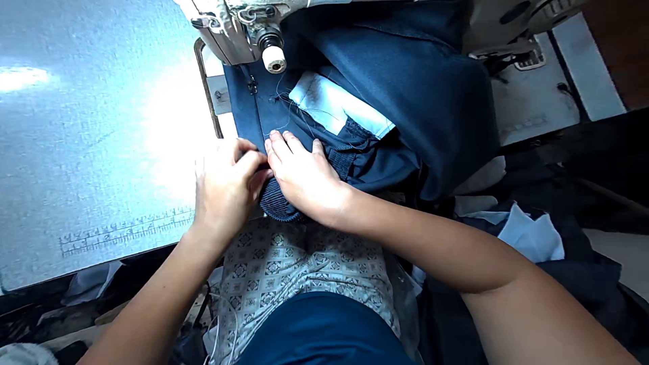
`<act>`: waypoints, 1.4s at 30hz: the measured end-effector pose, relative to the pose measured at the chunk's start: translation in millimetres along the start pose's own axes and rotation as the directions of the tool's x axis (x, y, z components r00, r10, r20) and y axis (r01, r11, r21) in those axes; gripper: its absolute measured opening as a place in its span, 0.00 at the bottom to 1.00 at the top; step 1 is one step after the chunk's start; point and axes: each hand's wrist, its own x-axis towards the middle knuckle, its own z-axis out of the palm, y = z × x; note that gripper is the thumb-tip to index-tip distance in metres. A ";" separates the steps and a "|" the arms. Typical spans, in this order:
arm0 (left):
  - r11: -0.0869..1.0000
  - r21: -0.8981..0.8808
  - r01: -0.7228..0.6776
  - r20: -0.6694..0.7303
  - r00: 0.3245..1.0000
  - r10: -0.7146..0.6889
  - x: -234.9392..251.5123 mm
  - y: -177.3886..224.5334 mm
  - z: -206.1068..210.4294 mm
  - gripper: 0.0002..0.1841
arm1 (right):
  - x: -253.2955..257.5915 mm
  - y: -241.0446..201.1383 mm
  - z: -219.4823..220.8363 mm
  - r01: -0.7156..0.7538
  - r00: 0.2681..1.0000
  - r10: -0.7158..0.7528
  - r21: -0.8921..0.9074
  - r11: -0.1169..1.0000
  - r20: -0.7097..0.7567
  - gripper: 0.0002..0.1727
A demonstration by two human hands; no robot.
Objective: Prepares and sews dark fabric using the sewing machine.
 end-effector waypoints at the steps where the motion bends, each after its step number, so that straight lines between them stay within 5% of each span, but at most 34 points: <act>1: 0.997 -0.019 -0.076 -0.034 0.997 0.076 -5.2 -4.0 6.2 0.08 | -0.7 5.2 1.0 0.017 1.000 -0.016 0.066 0.998 -0.017 0.29; 6: 0.985 -0.011 -0.170 -0.095 0.981 0.168 -20.9 -1.8 19.5 0.09 | -7.7 12.8 12.8 0.018 0.995 -0.007 0.110 0.994 -0.095 0.30; 12: 0.985 0.024 -0.170 -0.073 0.983 0.171 -24.0 -0.2 18.3 0.09 | -6.1 -6.2 4.6 -0.037 0.998 0.043 -0.138 0.990 0.041 0.32; 25: 0.983 0.053 -0.176 -0.065 0.982 0.179 -8.2 -11.7 16.4 0.10 | 15.6 -4.2 -6.7 -0.035 0.994 0.051 -0.150 0.988 0.100 0.33; 42: 0.974 0.135 -0.183 -0.010 0.982 0.186 47.6 -41.7 9.0 0.10 | 60.8 24.2 -20.9 -0.019 0.992 0.032 0.110 0.994 -0.120 0.32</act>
